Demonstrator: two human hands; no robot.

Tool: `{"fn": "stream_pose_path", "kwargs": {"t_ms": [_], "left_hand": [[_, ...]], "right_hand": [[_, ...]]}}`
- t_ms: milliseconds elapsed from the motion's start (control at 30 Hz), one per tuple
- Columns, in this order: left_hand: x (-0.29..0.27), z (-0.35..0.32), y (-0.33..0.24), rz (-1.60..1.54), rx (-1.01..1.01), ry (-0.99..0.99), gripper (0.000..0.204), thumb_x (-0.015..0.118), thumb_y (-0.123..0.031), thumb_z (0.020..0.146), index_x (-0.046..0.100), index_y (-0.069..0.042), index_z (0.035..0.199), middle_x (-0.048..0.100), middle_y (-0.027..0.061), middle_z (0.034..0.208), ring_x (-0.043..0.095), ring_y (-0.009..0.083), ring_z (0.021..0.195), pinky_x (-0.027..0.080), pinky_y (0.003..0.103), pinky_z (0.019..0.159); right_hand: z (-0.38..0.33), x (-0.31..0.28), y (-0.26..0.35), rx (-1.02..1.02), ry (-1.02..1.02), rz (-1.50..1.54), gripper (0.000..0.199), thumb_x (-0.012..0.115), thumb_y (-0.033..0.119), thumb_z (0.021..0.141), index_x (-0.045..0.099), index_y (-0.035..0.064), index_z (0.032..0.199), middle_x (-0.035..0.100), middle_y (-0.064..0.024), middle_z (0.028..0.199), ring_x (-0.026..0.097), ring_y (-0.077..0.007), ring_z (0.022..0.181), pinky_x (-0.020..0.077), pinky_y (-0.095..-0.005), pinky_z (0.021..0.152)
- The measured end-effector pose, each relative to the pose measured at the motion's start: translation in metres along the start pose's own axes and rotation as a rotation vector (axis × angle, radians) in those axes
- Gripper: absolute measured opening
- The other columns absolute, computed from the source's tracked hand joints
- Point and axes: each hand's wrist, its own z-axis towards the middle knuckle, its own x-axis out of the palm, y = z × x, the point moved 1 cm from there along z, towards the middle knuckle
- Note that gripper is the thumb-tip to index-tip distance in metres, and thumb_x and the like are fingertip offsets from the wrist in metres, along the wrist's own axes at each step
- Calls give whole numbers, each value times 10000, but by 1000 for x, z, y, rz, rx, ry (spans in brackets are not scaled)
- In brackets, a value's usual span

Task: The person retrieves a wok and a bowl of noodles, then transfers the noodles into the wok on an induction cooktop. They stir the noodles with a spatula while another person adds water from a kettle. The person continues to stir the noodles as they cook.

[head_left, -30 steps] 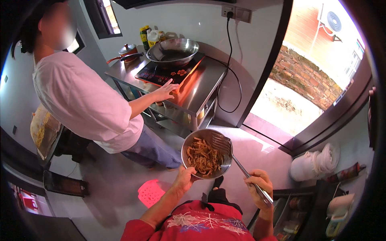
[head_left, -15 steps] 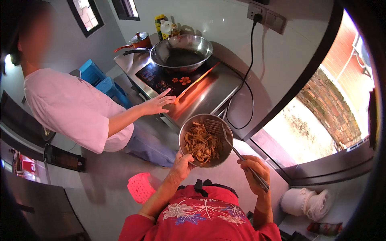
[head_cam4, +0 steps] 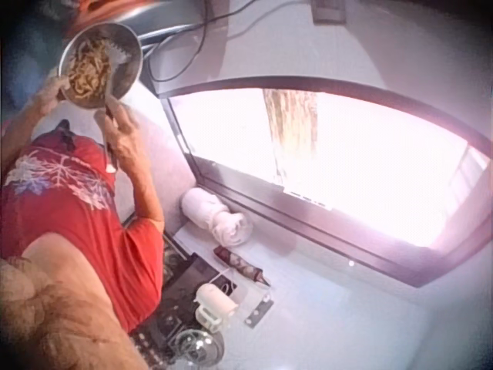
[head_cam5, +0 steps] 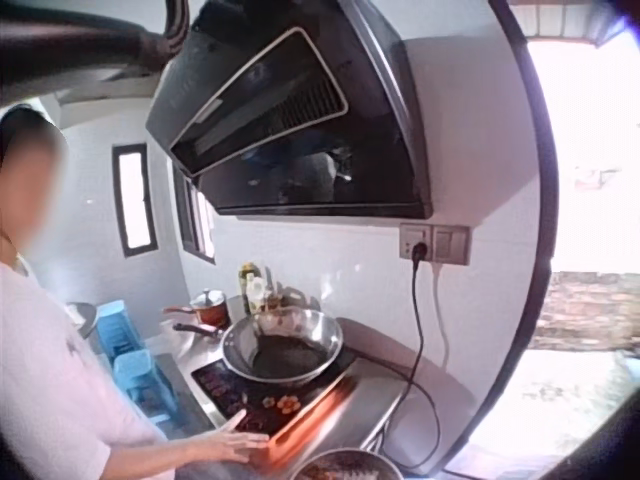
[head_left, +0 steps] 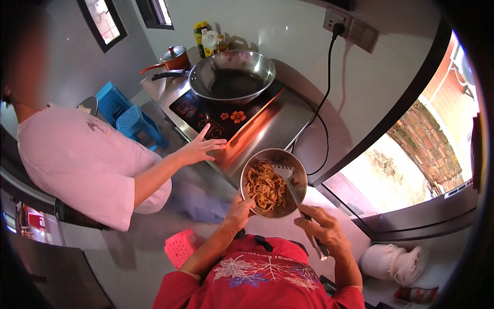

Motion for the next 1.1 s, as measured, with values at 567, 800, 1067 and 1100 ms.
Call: {"fn": "stream_pose_path", "kwargs": {"t_ms": [567,800,1067,1100], "left_hand": [[-33,42,-3,27,-34,125,499,442,80,696,482,-14,1185,604,107,1033,645,228,869,597,407,696],[-12,38,10,113,-118,133,609,444,67,672,433,-26,1274,578,67,1077,597,179,936,523,287,766],[36,38,42,109,-79,119,387,469,36,679,533,10,1060,574,72,904,624,202,747,576,353,595],[41,38,54,78,-94,95,375,468,37,680,536,11,1047,573,73,898,623,204,734,576,354,594]], "right_hand": [[2,13,40,253,-60,-43,332,634,-17,713,618,66,1034,565,-175,1184,618,-316,999,559,-362,766],[1,12,23,148,19,-59,311,644,36,715,612,61,1024,529,-182,1218,606,-327,1007,559,-377,749],[-39,-55,7,-110,291,-147,354,674,47,620,581,52,961,517,-160,1184,594,-308,1007,551,-362,771],[-47,-64,4,-117,336,-161,303,655,55,640,571,39,930,517,-169,1165,594,-301,1007,551,-354,774]]}}
